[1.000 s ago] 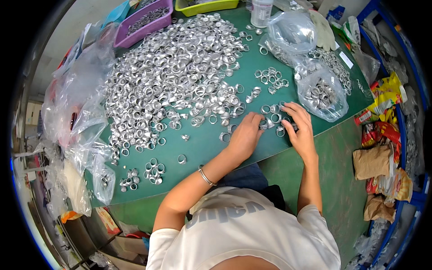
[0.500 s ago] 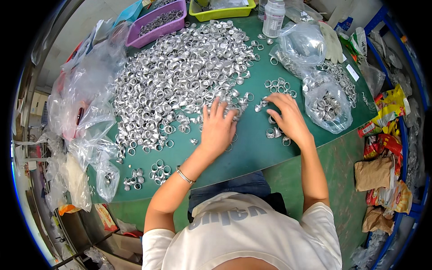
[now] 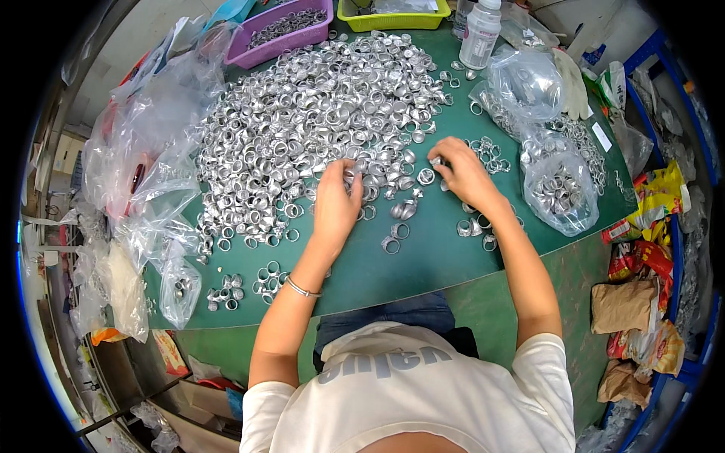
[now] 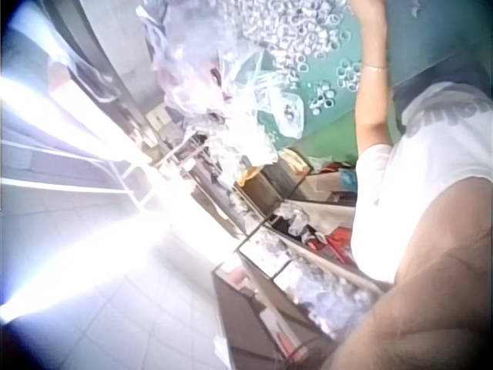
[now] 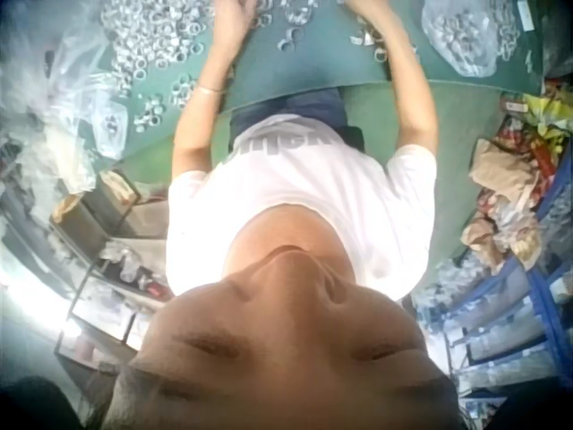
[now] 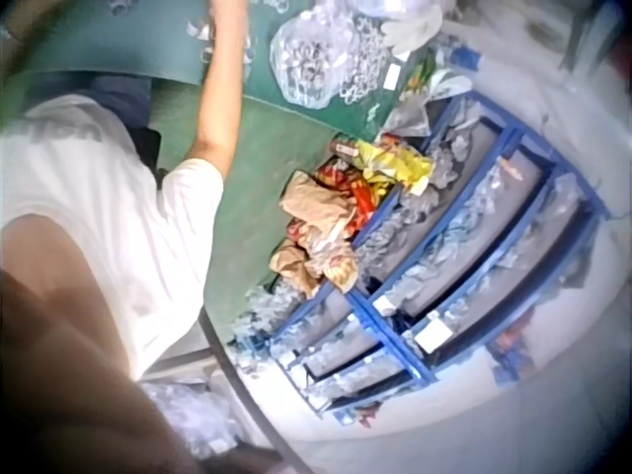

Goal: The person sorts through a large pile of silver-colored metal rings on a green work surface, picking up individual rings by hand and placing them into a plastic bag.

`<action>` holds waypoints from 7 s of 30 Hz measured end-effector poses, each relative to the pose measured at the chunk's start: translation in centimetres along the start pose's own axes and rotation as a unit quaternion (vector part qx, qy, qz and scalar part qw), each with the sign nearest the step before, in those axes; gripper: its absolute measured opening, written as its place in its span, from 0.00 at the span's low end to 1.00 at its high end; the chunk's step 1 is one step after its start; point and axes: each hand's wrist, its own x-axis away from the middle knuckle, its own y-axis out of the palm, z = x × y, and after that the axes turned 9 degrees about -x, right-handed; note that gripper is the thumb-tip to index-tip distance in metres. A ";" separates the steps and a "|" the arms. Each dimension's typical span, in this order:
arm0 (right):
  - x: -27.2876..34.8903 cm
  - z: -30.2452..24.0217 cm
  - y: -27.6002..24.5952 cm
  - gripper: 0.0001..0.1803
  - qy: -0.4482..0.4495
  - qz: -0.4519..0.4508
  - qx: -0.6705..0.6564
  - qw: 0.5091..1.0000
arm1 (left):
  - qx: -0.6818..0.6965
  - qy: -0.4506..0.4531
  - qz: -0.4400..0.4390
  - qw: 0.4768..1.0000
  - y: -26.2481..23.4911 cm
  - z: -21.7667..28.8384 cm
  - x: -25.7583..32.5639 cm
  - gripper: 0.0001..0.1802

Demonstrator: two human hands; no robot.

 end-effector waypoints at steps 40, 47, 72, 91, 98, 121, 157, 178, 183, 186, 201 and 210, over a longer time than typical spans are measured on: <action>5.5 -6.1 -2.4 0.09 0.098 -0.072 -0.199 0.972 | 0.559 -0.341 -0.294 0.696 3.5 6.5 4.3 0.11; 5.7 -5.7 -2.4 0.07 0.192 -0.077 -0.259 0.943 | 0.617 -0.316 -0.278 0.665 3.6 6.0 4.8 0.12; -0.5 -4.5 3.1 0.06 0.104 0.065 -0.039 0.992 | 0.552 -0.249 -0.130 0.785 -3.0 1.7 9.3 0.14; 3.4 -7.8 1.0 0.05 -0.073 -0.070 0.088 0.991 | 0.438 -0.185 -0.092 0.875 -3.9 0.1 9.7 0.11; 2.8 -6.2 -1.2 0.04 0.013 -0.130 0.105 0.986 | 0.317 -0.171 -0.026 0.933 -4.8 -2.0 10.7 0.07; 3.8 -9.5 1.2 0.08 0.026 -0.123 0.162 0.979 | 0.183 -0.100 0.027 0.978 -3.8 0.4 9.9 0.11; 3.2 -10.5 2.8 0.05 0.149 -0.154 -0.193 0.958 | 0.477 -0.244 -0.168 0.828 -5.8 -1.6 7.6 0.05; -2.8 -18.4 18.4 0.05 0.050 -0.186 -0.261 0.946 | -0.090 -0.155 0.253 0.951 -13.8 -11.2 17.0 0.08; -4.6 -20.3 22.6 0.05 -0.056 -0.132 -0.132 0.981 | -0.103 -0.173 0.233 0.951 -13.3 -11.5 17.4 0.07; -4.7 -20.0 24.1 0.04 -0.126 -0.156 -0.028 0.979 | -0.086 -0.154 0.224 0.958 -12.1 -11.7 17.0 0.08; -0.1 -18.4 13.4 0.17 -0.149 -0.237 -0.050 0.959 | 0.620 -0.266 0.031 0.737 -14.2 -9.3 17.2 0.20; 0.6 -18.1 12.5 0.15 -0.070 -0.209 -0.171 0.960 | 0.714 -0.259 -0.069 0.647 -15.0 -9.4 17.4 0.20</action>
